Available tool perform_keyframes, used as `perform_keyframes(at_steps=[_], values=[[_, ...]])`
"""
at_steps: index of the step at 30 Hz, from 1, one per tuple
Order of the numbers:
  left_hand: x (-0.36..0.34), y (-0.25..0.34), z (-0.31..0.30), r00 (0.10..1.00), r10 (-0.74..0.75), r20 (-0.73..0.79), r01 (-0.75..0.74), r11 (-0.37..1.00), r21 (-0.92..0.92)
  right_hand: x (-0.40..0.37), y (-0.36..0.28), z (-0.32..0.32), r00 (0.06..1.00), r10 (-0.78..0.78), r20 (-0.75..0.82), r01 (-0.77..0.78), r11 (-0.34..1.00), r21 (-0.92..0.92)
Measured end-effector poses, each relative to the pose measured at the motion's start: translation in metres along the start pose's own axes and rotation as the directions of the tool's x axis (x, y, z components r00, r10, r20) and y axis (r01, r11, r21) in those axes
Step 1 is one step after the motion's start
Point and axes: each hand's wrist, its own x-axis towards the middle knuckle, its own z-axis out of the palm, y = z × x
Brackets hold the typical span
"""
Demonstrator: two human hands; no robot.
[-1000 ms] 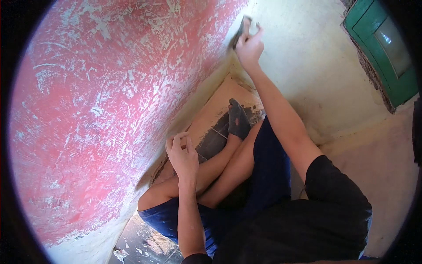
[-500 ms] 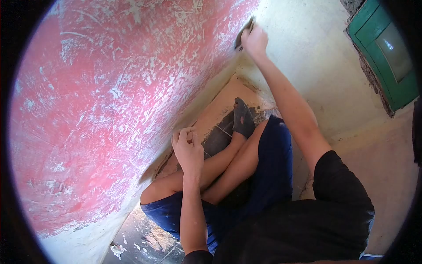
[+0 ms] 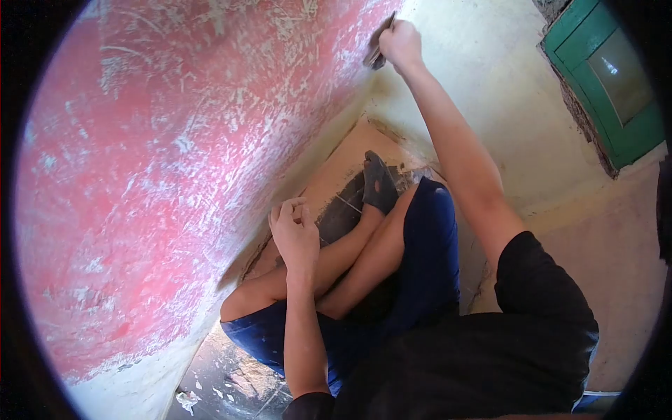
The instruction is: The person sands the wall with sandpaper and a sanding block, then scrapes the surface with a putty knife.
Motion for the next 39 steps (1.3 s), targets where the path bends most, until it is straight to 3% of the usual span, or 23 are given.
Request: perform_keyframes(at_steps=[2,4,5,7,10,12,13,15,16,19,21,23,25,26,28,30,32,35,38,39], values=[[0.001,0.002,0.003,1.000,0.029,0.002,-0.029,1.000,0.007,-0.014,-0.003,-0.002,0.998,-0.051,-0.029,0.051,0.999,0.008],[-0.001,0.002,0.005,0.999,0.041,0.008,-0.041,0.999,0.021,-0.034,0.038,0.051,0.999,0.018,-0.035,-0.024,0.981,-0.191],[0.001,0.002,0.006,0.999,0.050,0.010,-0.050,0.998,0.037,-0.038,0.062,0.071,0.999,0.010,-0.041,-0.018,0.982,-0.186],[0.000,-0.006,0.007,0.999,0.050,-0.001,-0.050,0.998,0.047,-0.060,0.095,0.092,0.983,0.083,0.161,-0.073,0.995,-0.067],[-0.001,-0.007,0.001,1.000,0.030,-0.006,-0.030,0.999,0.037,-0.024,0.061,0.055,0.977,0.076,0.197,-0.042,0.985,-0.170],[-0.002,-0.004,0.002,1.000,0.001,0.005,-0.001,1.000,0.012,-0.010,0.019,0.003,0.990,-0.065,0.125,0.074,0.995,-0.069],[-0.001,-0.003,0.003,1.000,0.012,0.002,-0.012,1.000,0.010,-0.009,0.016,-0.001,0.990,-0.061,0.127,0.071,0.995,-0.073],[-0.001,-0.002,0.006,1.000,0.024,-0.003,-0.024,1.000,0.005,-0.009,0.009,-0.004,0.965,-0.254,-0.061,0.246,0.963,-0.111],[-0.001,-0.001,0.007,0.999,0.039,0.000,-0.039,0.999,0.019,-0.019,0.017,0.014,0.990,-0.144,0.000,0.141,0.967,-0.213],[0.000,0.001,0.005,0.999,0.047,-0.012,-0.047,0.999,0.027,-0.034,0.085,0.078,0.995,-0.102,-0.017,0.097,0.977,-0.190],[0.000,-0.002,0.000,0.999,0.039,-0.010,-0.039,0.999,0.027,-0.032,0.102,0.081,0.965,0.019,0.261,0.021,0.989,-0.148],[-0.003,-0.007,-0.001,0.999,0.035,-0.017,-0.034,0.996,0.079,-0.010,0.056,0.039,0.961,0.015,0.276,0.035,0.984,-0.174],[-0.002,-0.005,0.001,1.000,0.022,-0.003,-0.022,0.999,0.040,0.013,0.025,-0.003,0.980,-0.105,0.170,0.139,0.969,-0.202],[0.000,-0.003,0.002,1.000,0.017,-0.010,-0.017,1.000,-0.001,0.008,0.000,-0.027,0.981,-0.187,0.045,0.191,0.972,-0.135],[-0.001,0.004,0.004,1.000,0.022,-0.001,-0.022,1.000,0.009,0.002,-0.001,-0.018,0.973,-0.226,-0.038,0.217,0.961,-0.174],[0.002,0.007,0.005,0.999,0.040,-0.005,-0.040,0.999,0.017,-0.022,0.028,0.028,0.994,-0.105,-0.024,0.094,0.958,-0.270],[0.000,-0.002,0.006,0.998,0.062,0.000,-0.062,0.997,0.042,-0.038,0.100,0.082,0.984,-0.081,0.158,0.108,0.979,-0.173],[0.000,-0.012,0.003,0.999,0.029,-0.016,-0.028,0.998,0.053,-0.038,0.097,0.080,0.965,-0.013,0.262,0.012,1.000,0.007],[0.000,-0.006,-0.003,1.000,0.026,-0.001,-0.026,1.000,0.004,-0.001,0.030,0.012,0.944,0.148,0.294,-0.119,0.986,-0.114],[0.002,-0.002,-0.002,1.000,0.022,0.001,-0.022,1.000,0.000,0.008,0.028,-0.003,0.980,-0.136,0.143,0.155,0.979,-0.132]])
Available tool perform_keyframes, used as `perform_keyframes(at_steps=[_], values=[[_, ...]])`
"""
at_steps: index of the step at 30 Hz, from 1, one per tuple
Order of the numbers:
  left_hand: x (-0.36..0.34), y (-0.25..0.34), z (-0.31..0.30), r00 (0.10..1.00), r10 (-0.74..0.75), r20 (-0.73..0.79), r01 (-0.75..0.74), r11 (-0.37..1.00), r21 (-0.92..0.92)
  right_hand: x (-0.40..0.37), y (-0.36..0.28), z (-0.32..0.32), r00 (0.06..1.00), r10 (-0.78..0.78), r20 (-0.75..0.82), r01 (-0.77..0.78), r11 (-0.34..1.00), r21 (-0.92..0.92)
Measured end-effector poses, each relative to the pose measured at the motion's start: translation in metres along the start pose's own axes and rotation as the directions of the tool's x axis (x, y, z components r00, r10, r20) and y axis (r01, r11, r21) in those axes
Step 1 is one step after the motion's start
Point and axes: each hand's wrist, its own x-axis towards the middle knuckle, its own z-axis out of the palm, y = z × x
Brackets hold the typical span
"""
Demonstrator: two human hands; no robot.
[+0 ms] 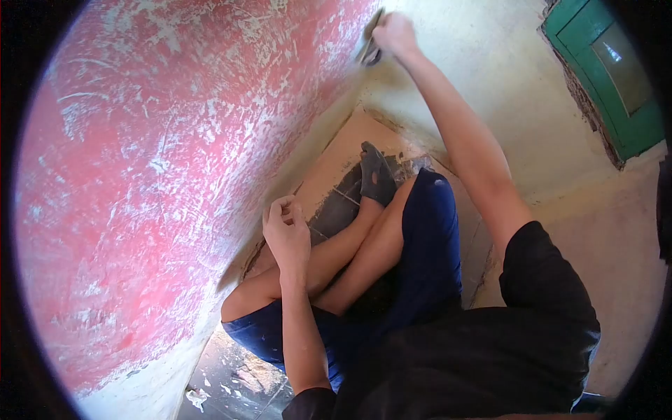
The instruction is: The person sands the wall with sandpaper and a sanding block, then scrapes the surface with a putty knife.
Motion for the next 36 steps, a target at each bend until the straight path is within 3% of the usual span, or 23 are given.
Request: perform_keyframes(at_steps=[1,3,5,7,8,10,11,12,13,15,17,19,21,23,24,26,27,28,29,31,33,35,36], values=[[0.004,0.005,0.001,1.000,0.004,-0.004,-0.004,1.000,-0.002,0.003,-0.010,-0.015,0.990,-0.049,-0.129,0.046,0.999,-0.023],[0.004,0.008,0.005,1.000,0.004,0.000,-0.004,1.000,-0.004,-0.006,-0.018,0.000,0.980,-0.040,-0.196,0.033,0.999,-0.043],[0.006,0.012,0.007,1.000,0.024,-0.007,-0.024,0.998,-0.061,-0.031,-0.004,0.047,0.987,0.116,-0.115,-0.134,0.977,-0.164],[0.003,0.010,0.004,1.000,0.009,-0.001,-0.009,0.999,-0.047,-0.049,0.055,0.116,0.989,0.144,0.019,-0.144,0.989,-0.015],[0.004,0.008,0.002,1.000,-0.002,0.007,0.002,0.999,-0.034,-0.037,0.052,0.114,0.990,0.138,0.018,-0.138,0.990,-0.006],[0.007,0.001,-0.001,1.000,0.023,-0.011,-0.023,0.999,-0.035,-0.015,0.041,0.088,0.944,0.174,0.281,-0.166,0.985,-0.052],[0.001,-0.002,-0.001,0.999,0.033,-0.007,-0.033,0.999,-0.037,-0.013,0.014,0.048,0.906,0.262,0.334,-0.298,0.953,0.060],[0.001,0.001,0.000,1.000,0.030,0.005,-0.029,0.999,-0.042,-0.009,-0.001,0.024,0.961,0.235,0.144,-0.241,0.970,0.029],[0.001,0.007,-0.002,1.000,0.015,0.014,-0.014,0.999,-0.029,0.002,-0.005,0.000,0.993,0.079,0.087,-0.074,0.996,-0.057],[0.004,0.012,-0.001,1.000,0.001,0.019,-0.001,1.000,-0.015,0.002,-0.019,-0.019,1.000,0.023,0.012,-0.024,0.999,0.046],[0.005,0.017,0.001,0.997,0.078,-0.006,-0.078,0.996,-0.031,-0.007,-0.024,0.000,0.966,-0.054,-0.252,0.026,0.993,-0.113],[0.005,0.013,0.004,0.998,0.066,-0.013,-0.066,0.997,-0.027,-0.030,0.004,0.060,0.984,0.111,-0.137,-0.122,0.989,-0.079],[0.002,0.007,0.001,0.999,0.041,-0.003,-0.041,0.999,-0.008,-0.051,0.019,0.076,0.987,0.155,-0.034,-0.155,0.988,0.016],[0.001,0.003,-0.001,0.999,0.045,-0.005,-0.045,0.999,0.013,-0.051,0.030,0.077,0.958,0.119,0.262,-0.173,0.966,0.194],[0.002,0.002,-0.002,0.999,0.044,0.003,-0.044,0.999,0.015,-0.021,0.035,0.088,0.935,0.257,0.246,-0.286,0.954,0.089],[0.000,0.000,-0.001,1.000,0.021,0.008,-0.021,1.000,-0.008,0.002,0.008,0.032,0.939,0.277,0.205,-0.289,0.957,0.032],[0.000,0.003,0.000,1.000,0.017,0.014,-0.017,1.000,-0.010,0.002,-0.011,-0.006,0.965,0.222,0.141,-0.233,0.971,0.061],[0.001,0.008,0.000,1.000,0.022,0.012,-0.022,1.000,0.002,0.022,0.001,-0.010,0.999,0.048,-0.023,-0.047,0.998,0.034],[0.002,0.011,0.001,1.000,0.029,0.011,-0.029,0.999,0.015,0.006,-0.032,-0.042,0.998,0.066,0.012,-0.065,0.896,0.440],[0.001,0.011,0.005,0.999,0.034,0.018,-0.034,0.999,0.009,0.006,-0.024,-0.022,0.991,0.036,-0.125,-0.038,0.999,-0.016],[0.004,0.011,0.008,0.998,0.055,0.006,-0.055,0.998,-0.001,-0.020,0.000,0.039,0.990,0.127,-0.068,-0.134,0.985,-0.108],[0.003,0.004,0.008,0.999,0.044,0.027,-0.045,0.999,0.014,-0.051,0.053,0.115,0.994,0.054,-0.098,-0.050,0.998,0.048],[0.003,0.001,0.006,0.999,0.047,0.023,-0.048,0.999,0.019,-0.044,0.053,0.114,0.993,0.054,-0.100,-0.049,0.997,0.054]])
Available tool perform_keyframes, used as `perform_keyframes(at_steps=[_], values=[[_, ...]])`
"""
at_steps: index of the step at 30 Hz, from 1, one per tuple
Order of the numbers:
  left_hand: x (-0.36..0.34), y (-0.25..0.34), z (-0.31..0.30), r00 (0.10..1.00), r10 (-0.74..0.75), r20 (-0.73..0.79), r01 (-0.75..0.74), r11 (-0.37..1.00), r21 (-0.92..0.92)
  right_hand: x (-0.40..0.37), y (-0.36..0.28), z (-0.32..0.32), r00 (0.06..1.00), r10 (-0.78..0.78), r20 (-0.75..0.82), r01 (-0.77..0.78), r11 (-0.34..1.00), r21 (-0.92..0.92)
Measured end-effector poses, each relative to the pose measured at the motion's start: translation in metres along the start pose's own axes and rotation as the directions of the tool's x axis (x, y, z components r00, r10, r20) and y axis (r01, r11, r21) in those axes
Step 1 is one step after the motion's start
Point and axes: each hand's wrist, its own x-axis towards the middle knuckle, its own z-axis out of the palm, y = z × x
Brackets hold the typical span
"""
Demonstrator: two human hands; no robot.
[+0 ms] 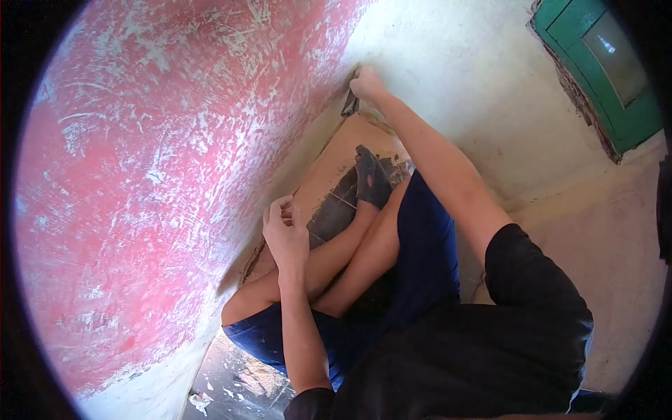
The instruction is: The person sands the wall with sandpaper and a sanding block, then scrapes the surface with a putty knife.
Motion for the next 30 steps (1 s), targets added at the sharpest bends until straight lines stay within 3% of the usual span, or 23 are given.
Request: perform_keyframes(at_steps=[2,4,5,6,9,11,13,15,16,18,19,21,22,23,25,27,29,30], values=[[-0.002,-0.005,-0.002,0.999,-0.031,-0.006,0.031,0.999,-0.026,0.016,0.004,-0.006,0.938,0.010,0.346,-0.023,0.999,0.035],[0.000,-0.005,-0.005,0.999,-0.038,-0.006,0.037,0.999,-0.016,0.046,-0.036,-0.054,0.882,0.248,0.400,-0.294,0.954,0.055],[-0.001,-0.003,-0.005,0.999,-0.045,-0.013,0.044,0.999,-0.012,0.054,-0.052,-0.081,0.897,0.273,0.347,-0.297,0.955,0.016],[0.001,0.000,-0.004,0.999,-0.051,-0.010,0.051,0.999,-0.017,0.059,-0.058,-0.100,0.969,0.150,0.195,-0.170,0.982,0.086],[0.001,0.006,-0.002,0.999,-0.012,-0.033,0.011,1.000,-0.025,0.077,-0.057,-0.109,0.997,-0.074,0.013,0.074,0.997,0.028],[0.002,0.008,0.000,0.999,-0.036,-0.009,0.036,0.999,-0.013,0.032,-0.062,-0.085,0.999,0.037,0.028,-0.033,0.992,-0.121],[0.001,0.003,0.004,1.000,-0.021,-0.020,0.021,1.000,-0.009,-0.005,-0.013,-0.021,0.984,0.123,0.131,-0.115,0.991,-0.061],[0.003,-0.002,0.000,1.000,-0.007,-0.028,0.007,1.000,0.003,-0.036,0.011,0.007,0.902,0.206,0.379,-0.274,0.952,0.135],[0.004,-0.004,-0.001,0.999,-0.028,-0.029,0.028,1.000,0.001,-0.024,-0.001,-0.003,0.902,0.204,0.380,-0.273,0.952,0.139],[-0.004,-0.007,-0.005,0.998,-0.068,-0.009,0.068,0.998,0.008,0.016,-0.016,-0.025,0.862,0.204,0.464,-0.207,0.977,-0.044],[-0.003,-0.006,-0.006,0.998,-0.057,-0.010,0.057,0.998,0.013,0.036,-0.013,-0.021,0.854,0.347,0.389,-0.449,0.869,0.210],[0.000,0.000,-0.004,0.999,-0.050,-0.005,0.050,0.999,0.008,0.048,-0.056,-0.098,0.950,0.213,0.228,-0.235,0.969,0.073],[0.003,0.004,-0.003,0.999,-0.027,-0.019,0.027,1.000,0.004,0.070,-0.040,-0.099,0.994,0.022,0.104,-0.047,0.969,0.242],[0.003,0.007,-0.001,1.000,-0.006,-0.027,0.006,1.000,0.004,0.089,-0.051,-0.110,0.984,-0.167,-0.060,0.172,0.980,0.104],[-0.001,0.004,0.003,1.000,-0.006,-0.007,0.006,1.000,0.014,0.064,-0.074,-0.117,0.995,-0.050,-0.081,0.062,0.986,0.152],[0.007,0.003,0.006,0.999,0.026,-0.027,-0.025,1.000,0.014,0.038,-0.070,-0.083,0.998,0.049,-0.037,-0.053,0.990,-0.130],[0.002,0.000,0.004,0.999,-0.046,0.003,0.046,0.999,0.005,0.000,-0.029,-0.028,0.997,0.075,0.021,-0.073,0.994,-0.078],[0.001,-0.001,0.003,0.999,-0.038,-0.006,0.038,0.999,0.006,-0.020,-0.007,-0.005,0.993,0.082,0.089,-0.088,0.994,0.058]])
